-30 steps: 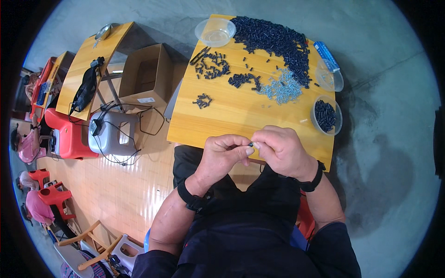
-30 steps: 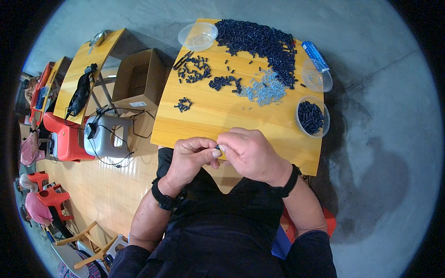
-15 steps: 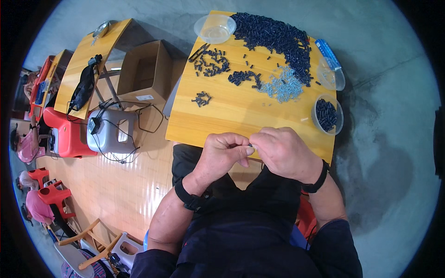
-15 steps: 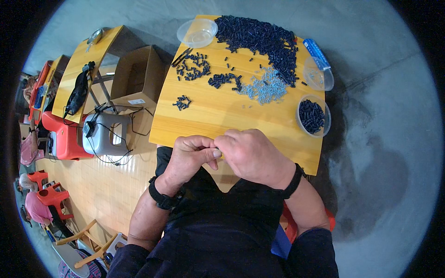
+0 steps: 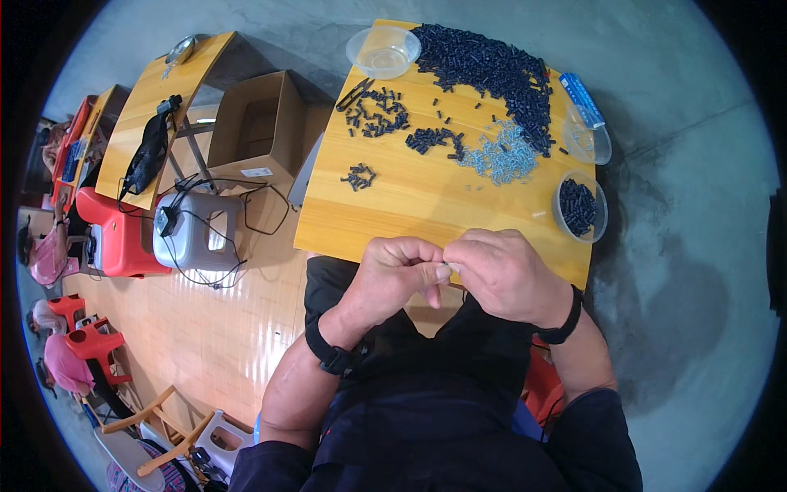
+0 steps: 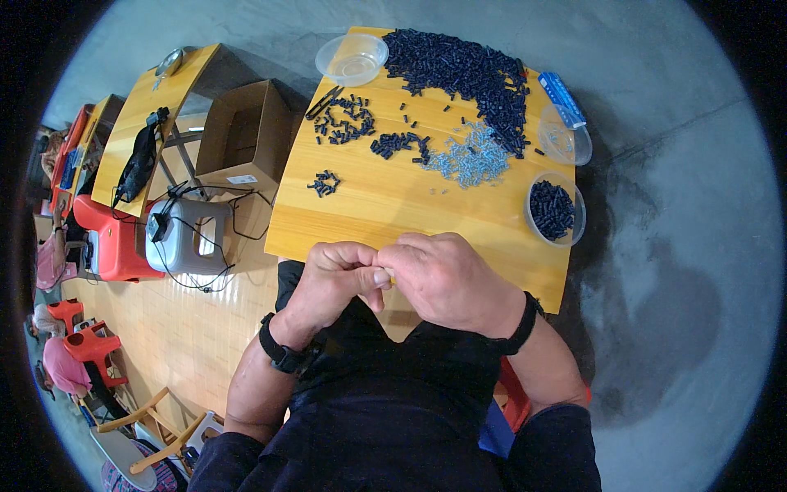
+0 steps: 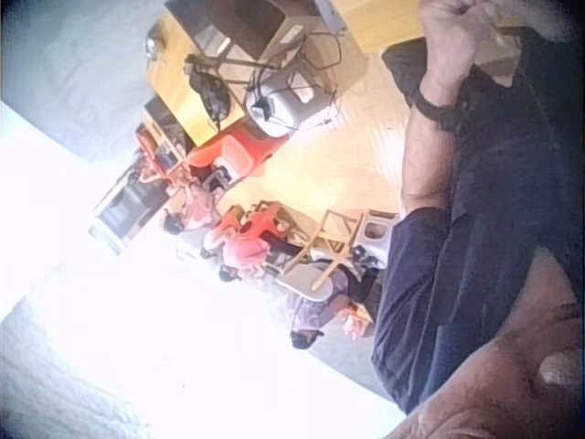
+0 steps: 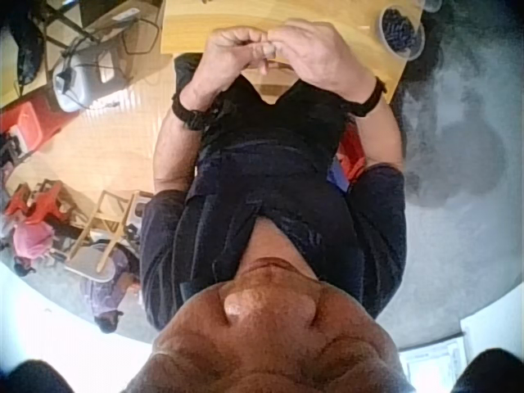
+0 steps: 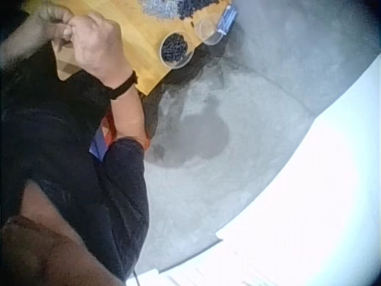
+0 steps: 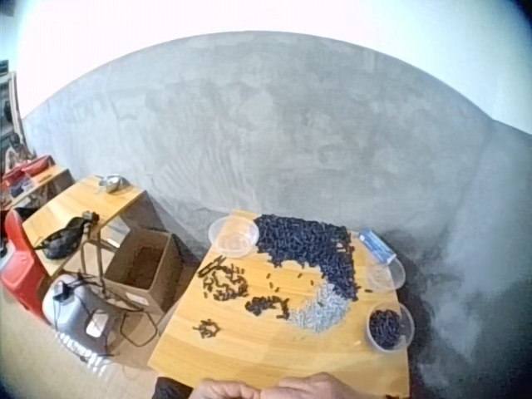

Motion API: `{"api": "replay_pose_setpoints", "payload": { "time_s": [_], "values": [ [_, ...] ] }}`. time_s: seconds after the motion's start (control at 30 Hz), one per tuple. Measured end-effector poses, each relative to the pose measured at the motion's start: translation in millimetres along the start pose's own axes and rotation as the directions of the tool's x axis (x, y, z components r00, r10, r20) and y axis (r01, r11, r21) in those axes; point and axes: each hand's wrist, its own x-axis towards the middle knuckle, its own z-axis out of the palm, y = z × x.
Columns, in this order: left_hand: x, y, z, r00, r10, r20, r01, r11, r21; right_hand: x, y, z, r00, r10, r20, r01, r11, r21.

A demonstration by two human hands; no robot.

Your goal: Assembling small plastic components and metal pins at a factory workbench.

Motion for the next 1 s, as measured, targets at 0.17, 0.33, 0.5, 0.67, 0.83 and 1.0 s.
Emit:
{"api": "replay_pose_setpoints", "payload": {
  "time_s": [0.17, 0.33, 0.5, 0.67, 0.83, 1.0],
  "values": [
    [2, 0, 5, 0.999, 0.033, -0.006, -0.033, 0.998, -0.046, -3, 4, 3, 0.995, 0.07, -0.078, -0.062, 0.994, 0.095],
    [1, -4, 3, 1.0, 0.025, 0.011, -0.024, 0.997, -0.071, -13, 1, 14, 0.983, 0.102, -0.153, -0.087, 0.991, 0.099],
    [2, -5, 0, 1.0, 0.023, 0.015, -0.022, 0.997, -0.075, -14, 2, 18, 0.975, 0.061, -0.215, -0.057, 0.998, 0.026],
    [3, -4, -4, 0.999, 0.041, 0.027, -0.038, 0.996, -0.082, -10, 2, 18, 0.966, 0.053, -0.255, -0.033, 0.996, 0.08],
    [2, -3, -6, 0.998, 0.056, 0.018, -0.054, 0.994, -0.099, -11, 5, 20, 0.969, 0.047, -0.244, -0.023, 0.994, 0.103],
    [2, -3, -8, 1.0, 0.027, 0.013, -0.027, 0.999, -0.043, -10, 7, 20, 0.983, 0.001, -0.185, 0.011, 0.998, 0.061]
  ]
}}
